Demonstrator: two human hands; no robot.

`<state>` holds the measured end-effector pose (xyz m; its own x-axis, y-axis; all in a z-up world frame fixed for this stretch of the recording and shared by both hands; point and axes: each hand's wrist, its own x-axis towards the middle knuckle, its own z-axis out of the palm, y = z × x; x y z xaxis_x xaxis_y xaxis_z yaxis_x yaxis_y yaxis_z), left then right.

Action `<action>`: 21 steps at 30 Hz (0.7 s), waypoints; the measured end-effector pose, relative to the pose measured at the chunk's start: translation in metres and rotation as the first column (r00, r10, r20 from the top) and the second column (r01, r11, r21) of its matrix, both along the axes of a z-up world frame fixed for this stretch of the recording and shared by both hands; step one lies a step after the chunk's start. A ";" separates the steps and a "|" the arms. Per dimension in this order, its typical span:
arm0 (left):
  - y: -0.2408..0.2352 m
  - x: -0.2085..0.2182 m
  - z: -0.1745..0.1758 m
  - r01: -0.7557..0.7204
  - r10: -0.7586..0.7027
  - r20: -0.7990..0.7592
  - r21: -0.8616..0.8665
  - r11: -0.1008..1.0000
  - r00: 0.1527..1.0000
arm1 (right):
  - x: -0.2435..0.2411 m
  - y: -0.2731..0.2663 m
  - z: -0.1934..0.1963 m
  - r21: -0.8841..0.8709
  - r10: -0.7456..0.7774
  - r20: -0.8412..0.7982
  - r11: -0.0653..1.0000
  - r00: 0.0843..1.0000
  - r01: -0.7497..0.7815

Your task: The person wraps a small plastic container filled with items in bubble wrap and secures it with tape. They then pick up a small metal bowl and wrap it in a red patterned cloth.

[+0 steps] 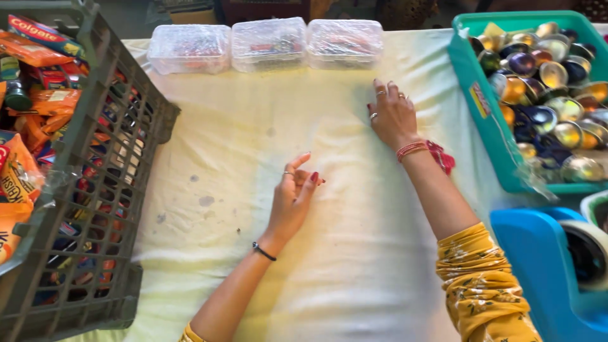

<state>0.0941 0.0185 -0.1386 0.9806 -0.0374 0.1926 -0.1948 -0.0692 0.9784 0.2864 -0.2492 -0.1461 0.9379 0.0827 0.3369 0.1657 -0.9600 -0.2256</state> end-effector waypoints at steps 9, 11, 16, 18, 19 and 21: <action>-0.008 -0.023 -0.009 0.013 -0.013 -0.028 -0.024 1.000 1.000 | -0.014 -0.168 0.020 -0.153 -0.074 0.430 0.976 0.900 0.153; -0.008 -0.024 -0.008 0.022 -0.023 -0.010 -0.091 0.996 1.000 | 0.012 -0.196 0.012 0.032 -0.176 0.425 0.983 0.888 0.180; -0.009 -0.047 0.013 0.039 -0.036 -0.079 0.041 0.998 0.996 | -0.019 -0.177 0.036 0.310 -0.242 0.391 0.943 0.888 0.121; -0.009 -0.047 0.015 0.033 -0.030 -0.066 0.051 0.998 0.997 | -0.042 -0.157 0.051 0.312 -0.205 0.463 0.948 0.862 0.058; -0.010 -0.047 0.015 0.024 -0.021 -0.060 0.058 0.998 0.998 | -0.054 -0.147 0.057 0.307 -0.165 0.528 0.952 0.833 -0.005; -0.010 -0.046 0.012 0.019 -0.015 -0.056 0.067 0.998 0.998 | -0.081 -0.109 0.063 0.229 -0.016 0.526 0.966 0.850 -0.123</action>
